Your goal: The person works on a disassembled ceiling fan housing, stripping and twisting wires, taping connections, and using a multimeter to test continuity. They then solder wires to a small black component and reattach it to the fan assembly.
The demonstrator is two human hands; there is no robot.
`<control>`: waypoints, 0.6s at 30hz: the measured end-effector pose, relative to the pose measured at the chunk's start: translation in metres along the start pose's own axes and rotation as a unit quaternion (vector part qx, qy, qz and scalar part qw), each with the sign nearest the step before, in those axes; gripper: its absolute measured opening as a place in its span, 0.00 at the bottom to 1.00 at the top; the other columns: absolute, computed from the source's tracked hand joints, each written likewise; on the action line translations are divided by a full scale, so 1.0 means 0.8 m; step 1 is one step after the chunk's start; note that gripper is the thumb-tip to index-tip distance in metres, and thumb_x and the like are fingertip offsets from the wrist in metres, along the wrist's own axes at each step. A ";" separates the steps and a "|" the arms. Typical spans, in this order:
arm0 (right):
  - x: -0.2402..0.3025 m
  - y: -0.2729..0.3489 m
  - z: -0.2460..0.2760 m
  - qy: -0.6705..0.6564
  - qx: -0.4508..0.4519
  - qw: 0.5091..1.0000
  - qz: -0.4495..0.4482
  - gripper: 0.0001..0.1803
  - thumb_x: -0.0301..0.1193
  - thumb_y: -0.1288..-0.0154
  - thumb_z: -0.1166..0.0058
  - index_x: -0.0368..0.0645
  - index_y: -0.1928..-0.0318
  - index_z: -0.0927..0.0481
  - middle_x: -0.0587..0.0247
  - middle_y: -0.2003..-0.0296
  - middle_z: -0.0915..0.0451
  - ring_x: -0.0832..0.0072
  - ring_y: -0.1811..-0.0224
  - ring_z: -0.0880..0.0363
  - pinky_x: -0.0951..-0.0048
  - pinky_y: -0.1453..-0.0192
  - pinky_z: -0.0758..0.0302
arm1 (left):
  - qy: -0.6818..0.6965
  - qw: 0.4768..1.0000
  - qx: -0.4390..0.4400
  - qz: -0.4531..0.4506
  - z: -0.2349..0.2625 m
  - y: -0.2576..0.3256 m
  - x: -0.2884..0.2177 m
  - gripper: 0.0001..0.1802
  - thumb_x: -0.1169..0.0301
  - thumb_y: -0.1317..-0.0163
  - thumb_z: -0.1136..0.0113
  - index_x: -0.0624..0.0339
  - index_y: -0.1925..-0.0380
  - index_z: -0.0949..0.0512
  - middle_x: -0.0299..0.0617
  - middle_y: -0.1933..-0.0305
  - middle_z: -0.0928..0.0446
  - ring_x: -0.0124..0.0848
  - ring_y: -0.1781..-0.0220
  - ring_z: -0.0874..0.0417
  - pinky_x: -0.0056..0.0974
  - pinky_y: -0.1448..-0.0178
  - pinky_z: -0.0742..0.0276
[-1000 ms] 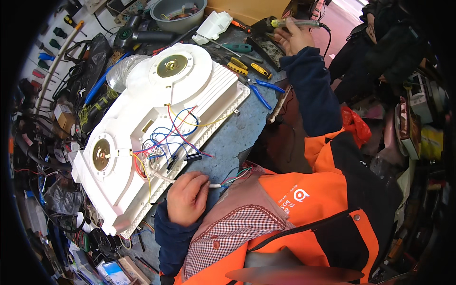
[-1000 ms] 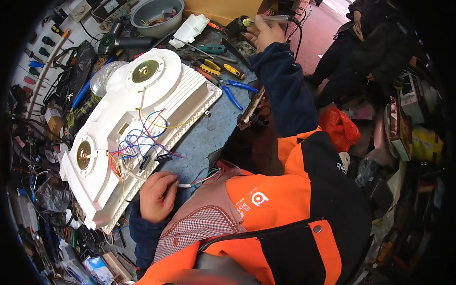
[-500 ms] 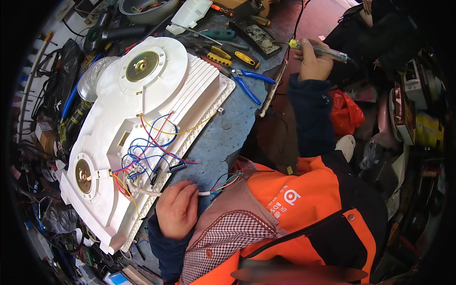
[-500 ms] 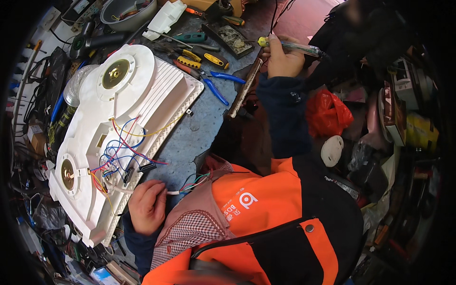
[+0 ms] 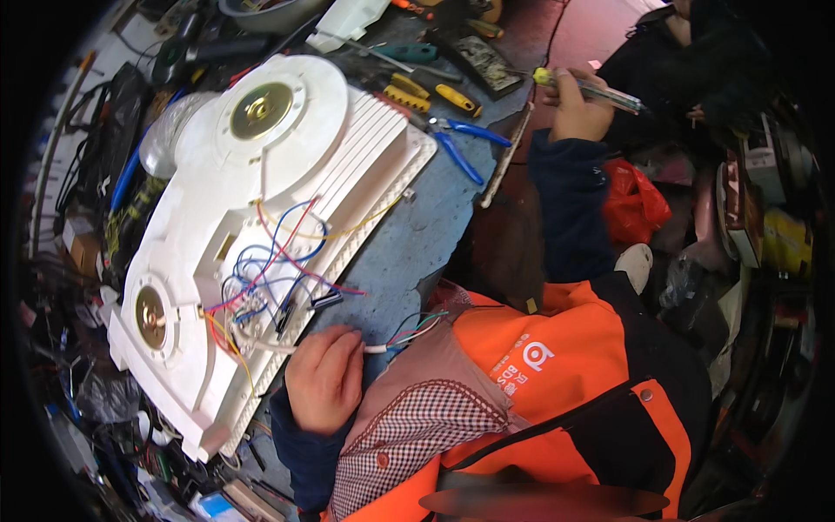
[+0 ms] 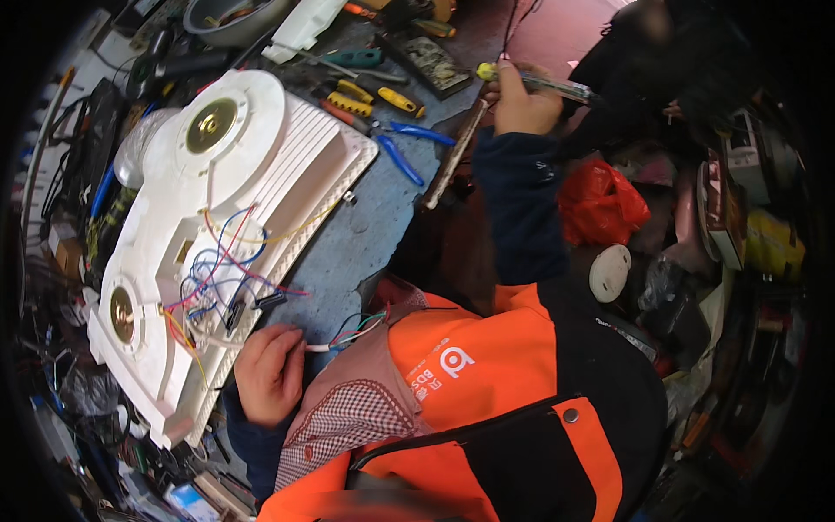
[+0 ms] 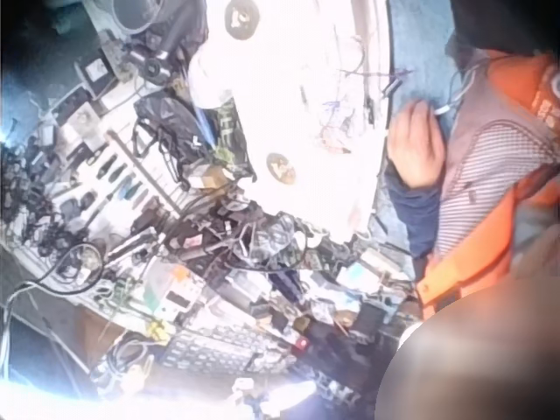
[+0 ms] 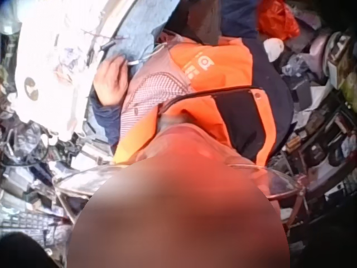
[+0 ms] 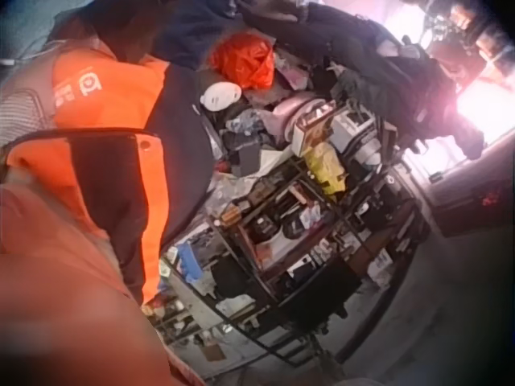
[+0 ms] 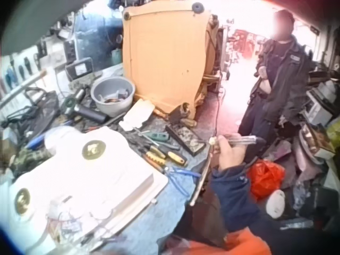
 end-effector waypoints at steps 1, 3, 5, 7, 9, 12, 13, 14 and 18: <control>-0.007 -0.003 0.004 0.009 0.015 1.000 -0.013 0.11 0.21 0.30 0.32 0.33 0.50 0.17 0.52 0.65 0.11 0.70 0.72 0.11 0.72 0.69 0.13 | 0.004 1.000 0.000 -0.001 -0.001 -0.003 -0.001 0.10 0.81 0.37 0.28 0.64 0.55 0.13 0.51 0.53 0.13 0.50 0.55 0.11 0.46 0.51 0.14; -0.008 -0.014 0.025 0.069 0.017 0.997 0.000 0.13 0.23 0.29 0.31 0.33 0.47 0.16 0.54 0.65 0.11 0.70 0.71 0.11 0.70 0.66 0.11 | 0.005 1.000 0.002 -0.004 0.006 0.003 0.001 0.11 0.80 0.37 0.28 0.63 0.55 0.14 0.50 0.53 0.14 0.50 0.55 0.11 0.46 0.52 0.14; -0.005 -0.011 0.027 0.060 0.006 0.998 0.003 0.10 0.26 0.26 0.32 0.34 0.49 0.13 0.54 0.65 0.09 0.69 0.69 0.10 0.70 0.67 0.15 | 0.003 1.000 0.001 -0.017 0.005 0.005 0.006 0.12 0.77 0.36 0.29 0.61 0.53 0.14 0.47 0.51 0.15 0.48 0.53 0.12 0.47 0.50 0.16; -0.011 -0.020 0.037 0.010 -0.003 0.999 0.034 0.10 0.24 0.26 0.33 0.30 0.49 0.15 0.49 0.64 0.10 0.67 0.69 0.10 0.69 0.67 0.13 | 0.010 0.999 0.003 -0.032 0.008 0.010 0.004 0.11 0.75 0.36 0.31 0.59 0.53 0.15 0.44 0.51 0.16 0.47 0.52 0.14 0.48 0.48 0.18; -0.010 -0.024 0.039 -0.059 -0.004 0.997 0.052 0.10 0.23 0.25 0.33 0.28 0.50 0.16 0.45 0.63 0.10 0.65 0.70 0.10 0.68 0.66 0.13 | 0.007 0.999 -0.023 -0.041 0.013 0.016 -0.005 0.10 0.75 0.36 0.31 0.59 0.55 0.16 0.43 0.53 0.18 0.46 0.52 0.14 0.48 0.48 0.18; 0.003 -0.008 0.042 -0.120 0.005 0.992 0.042 0.09 0.22 0.23 0.37 0.27 0.50 0.17 0.42 0.62 0.11 0.63 0.68 0.11 0.66 0.63 0.13 | 0.006 0.998 -0.041 -0.052 0.021 0.022 -0.015 0.10 0.74 0.36 0.31 0.58 0.55 0.16 0.42 0.53 0.18 0.46 0.52 0.14 0.48 0.49 0.18; 0.012 0.004 0.043 -0.145 0.012 0.989 0.026 0.09 0.23 0.22 0.38 0.27 0.49 0.17 0.42 0.62 0.11 0.63 0.68 0.12 0.65 0.62 0.14 | 0.005 0.997 -0.050 -0.054 0.022 0.024 -0.018 0.10 0.75 0.36 0.31 0.58 0.55 0.16 0.42 0.54 0.17 0.46 0.53 0.14 0.48 0.49 0.18; 0.018 0.013 0.044 -0.170 0.020 0.985 0.010 0.10 0.23 0.22 0.39 0.26 0.49 0.17 0.42 0.62 0.11 0.63 0.67 0.12 0.64 0.61 0.14 | -0.006 0.997 -0.051 -0.058 0.026 0.027 -0.022 0.10 0.75 0.37 0.30 0.58 0.55 0.16 0.42 0.55 0.17 0.45 0.54 0.14 0.47 0.49 0.18; 0.022 0.037 0.056 -0.199 0.065 0.977 -0.043 0.09 0.24 0.21 0.40 0.27 0.50 0.18 0.45 0.64 0.13 0.64 0.68 0.14 0.64 0.60 0.17 | -0.075 0.992 -0.088 -0.055 0.064 0.048 -0.049 0.13 0.75 0.39 0.28 0.59 0.54 0.14 0.43 0.54 0.14 0.43 0.55 0.13 0.46 0.48 0.17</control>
Point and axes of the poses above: each hand's wrist, its own y-axis away from the middle knuckle, its own z-axis out of the back of the hand, x = y × z, the point moved 2 cm from there along -y, towards the middle knuckle
